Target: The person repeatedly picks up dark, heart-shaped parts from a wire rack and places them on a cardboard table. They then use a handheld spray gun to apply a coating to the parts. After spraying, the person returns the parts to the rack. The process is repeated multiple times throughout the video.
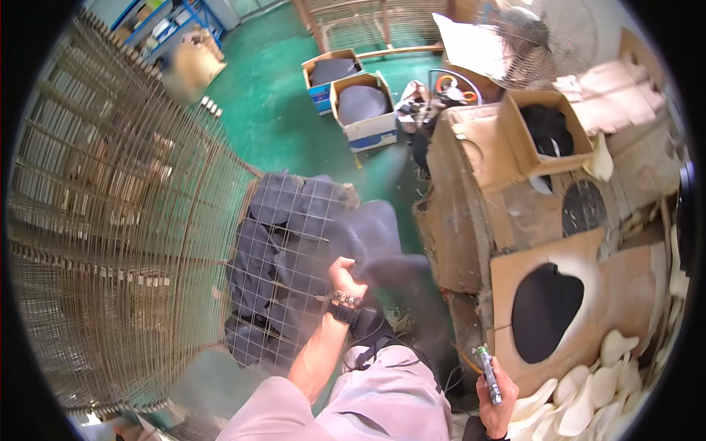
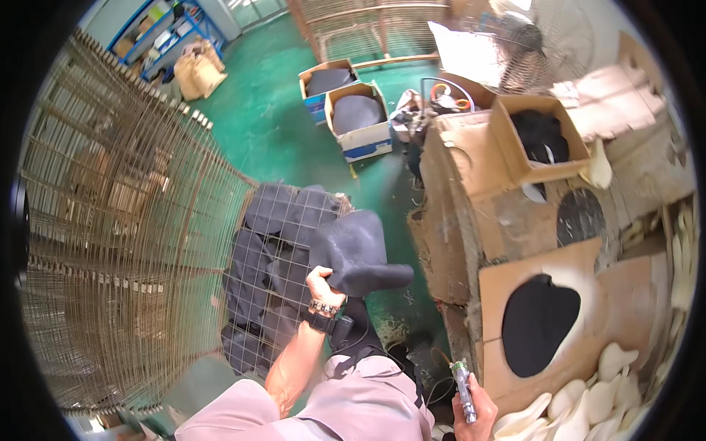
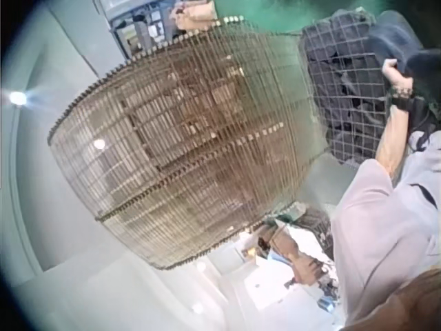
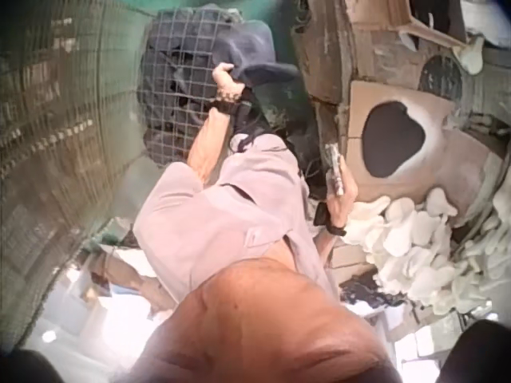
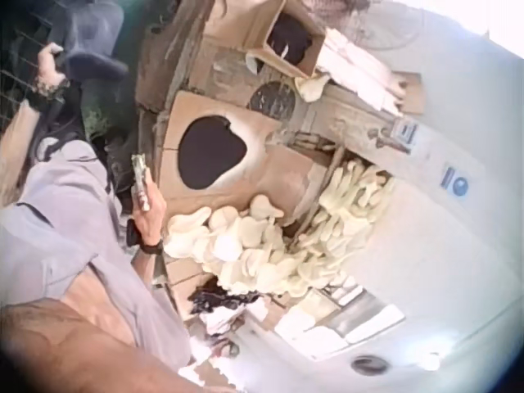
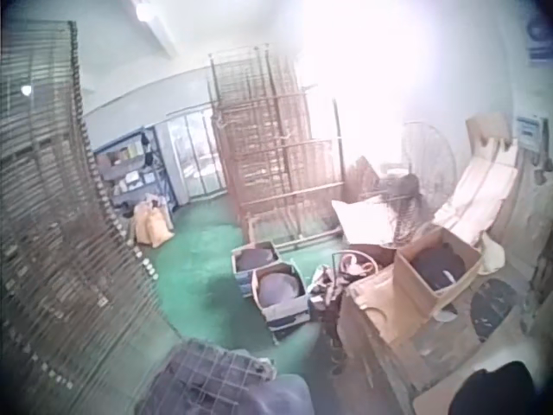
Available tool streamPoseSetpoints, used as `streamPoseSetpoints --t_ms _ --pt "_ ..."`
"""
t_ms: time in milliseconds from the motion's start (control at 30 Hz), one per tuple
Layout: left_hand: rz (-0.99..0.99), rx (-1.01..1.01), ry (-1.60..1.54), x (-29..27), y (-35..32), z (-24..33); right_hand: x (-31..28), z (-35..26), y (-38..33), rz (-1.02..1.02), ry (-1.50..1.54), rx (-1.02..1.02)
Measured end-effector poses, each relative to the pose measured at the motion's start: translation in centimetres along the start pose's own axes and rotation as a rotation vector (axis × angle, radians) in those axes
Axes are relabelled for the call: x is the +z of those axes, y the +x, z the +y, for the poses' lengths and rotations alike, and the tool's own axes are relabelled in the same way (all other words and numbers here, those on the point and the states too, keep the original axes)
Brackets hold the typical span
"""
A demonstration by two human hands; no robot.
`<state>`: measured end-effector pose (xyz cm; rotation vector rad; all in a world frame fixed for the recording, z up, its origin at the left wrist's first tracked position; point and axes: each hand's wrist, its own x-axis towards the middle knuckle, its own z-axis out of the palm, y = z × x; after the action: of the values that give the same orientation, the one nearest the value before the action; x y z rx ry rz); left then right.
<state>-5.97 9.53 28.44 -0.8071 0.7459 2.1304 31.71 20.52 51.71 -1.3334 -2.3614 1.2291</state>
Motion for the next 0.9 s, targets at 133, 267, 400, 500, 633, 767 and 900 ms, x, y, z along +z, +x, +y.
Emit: streamPoseSetpoints --t_ms 133,267,400,500,633,767,900 --pt "0.152 0.157 -0.003 -0.4 8.4 7.0 4.3 -6.0 6.0 -0.218 -0.027 0.104" --pt "0.277 0.196 0.019 3.8 15.2 15.2 10.3 -10.8 11.3 -0.298 -0.057 0.151" --pt "0.277 0.315 0.011 2.7 22.6 24.1 16.2 -12.9 15.9 -0.356 -0.092 0.107" --pt "0.144 0.251 -0.082 -3.5 30.0 31.3 20.4 -12.9 18.7 -0.385 -0.124 0.061" --pt "0.153 0.324 -0.051 -5.9 33.3 39.1 24.1 -14.0 21.7 -0.511 -0.159 0.120" --pt "0.226 0.487 -0.022 -13.4 36.8 46.0 27.2 -14.2 24.1 -0.557 -0.181 0.107" --pt "0.547 0.386 0.440 -21.8 37.4 46.7 28.9 -14.5 24.4 -0.560 -0.200 0.138"
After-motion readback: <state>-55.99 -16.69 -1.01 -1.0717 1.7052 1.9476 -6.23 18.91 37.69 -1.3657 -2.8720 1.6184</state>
